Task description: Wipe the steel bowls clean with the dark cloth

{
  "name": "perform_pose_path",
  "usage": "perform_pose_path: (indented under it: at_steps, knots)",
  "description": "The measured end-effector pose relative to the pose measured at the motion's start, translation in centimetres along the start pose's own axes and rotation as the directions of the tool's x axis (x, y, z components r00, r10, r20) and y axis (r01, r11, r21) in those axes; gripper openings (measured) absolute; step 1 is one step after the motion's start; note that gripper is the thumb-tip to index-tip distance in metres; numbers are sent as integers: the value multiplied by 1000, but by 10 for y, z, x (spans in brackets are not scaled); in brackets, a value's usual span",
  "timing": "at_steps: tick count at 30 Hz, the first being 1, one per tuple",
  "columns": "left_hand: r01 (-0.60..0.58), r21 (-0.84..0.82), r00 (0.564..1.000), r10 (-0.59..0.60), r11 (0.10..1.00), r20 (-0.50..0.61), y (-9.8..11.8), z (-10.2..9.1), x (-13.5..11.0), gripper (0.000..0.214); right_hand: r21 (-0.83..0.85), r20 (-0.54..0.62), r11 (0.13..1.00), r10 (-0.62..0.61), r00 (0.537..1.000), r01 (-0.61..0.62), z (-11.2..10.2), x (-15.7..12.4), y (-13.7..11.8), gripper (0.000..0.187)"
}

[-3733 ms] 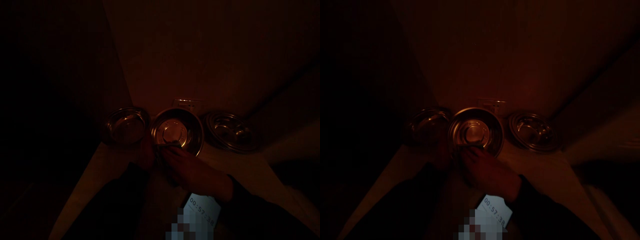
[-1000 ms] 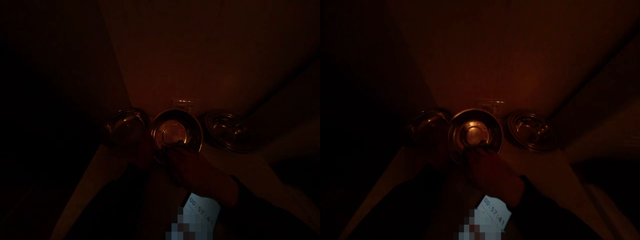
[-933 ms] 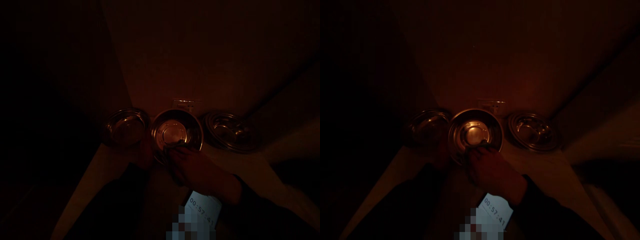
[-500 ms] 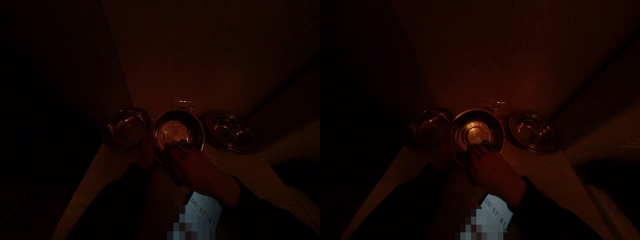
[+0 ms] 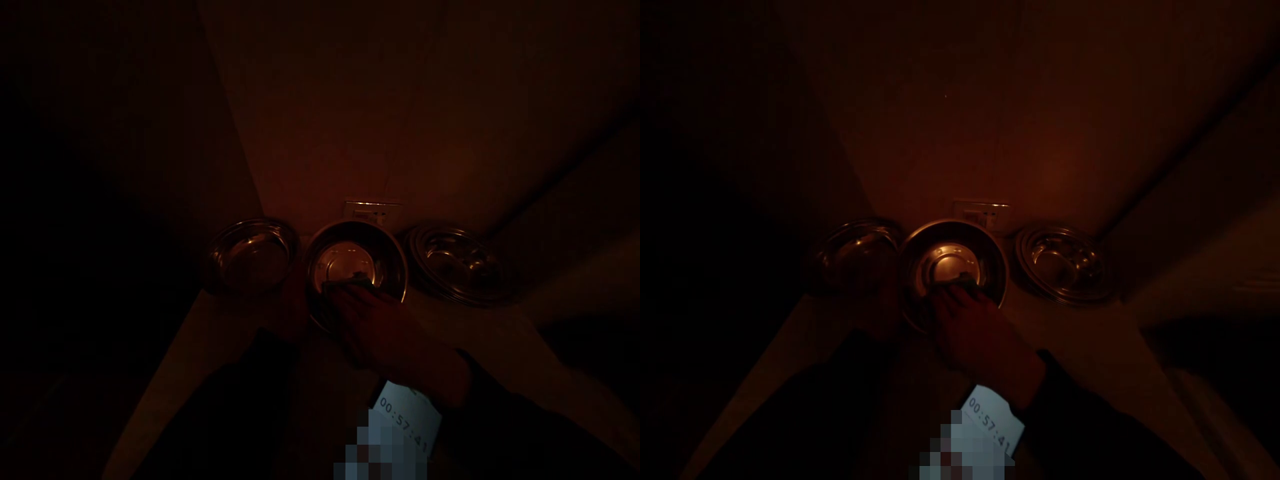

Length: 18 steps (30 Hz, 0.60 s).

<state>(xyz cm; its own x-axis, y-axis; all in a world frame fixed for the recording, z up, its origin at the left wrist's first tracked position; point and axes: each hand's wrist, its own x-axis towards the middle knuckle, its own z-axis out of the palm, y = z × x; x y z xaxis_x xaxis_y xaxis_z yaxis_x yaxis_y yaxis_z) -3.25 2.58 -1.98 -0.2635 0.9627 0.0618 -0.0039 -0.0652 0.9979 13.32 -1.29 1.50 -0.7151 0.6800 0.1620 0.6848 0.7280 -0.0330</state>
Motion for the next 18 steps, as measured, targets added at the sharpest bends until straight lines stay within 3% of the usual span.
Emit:
perform_pose_path:
  at_steps: [4, 9, 14, 18]
  knots:
    - [9, -13, 1000, -8, 1000, 13, 1, 1, 0, 34, 5, 69, 1000, 24, 997, -25, -2, -1, 1, 36]
    - [-67, -13, 997, 66, 998, -31, -3, 1, 0, 35, 19, 54, 999, 28, 998, -29, -2, 0, -2, 42]
    - [-71, 47, 997, 73, 996, -30, -3, 0, 0, 36, 46, 144, 997, 54, 988, -61, -7, -3, -3, 35]
    - [-104, 90, 994, 105, 990, -5, -1, -2, 0, 33, 40, 72, 999, 34, 997, -37, -3, 0, -4, 43]
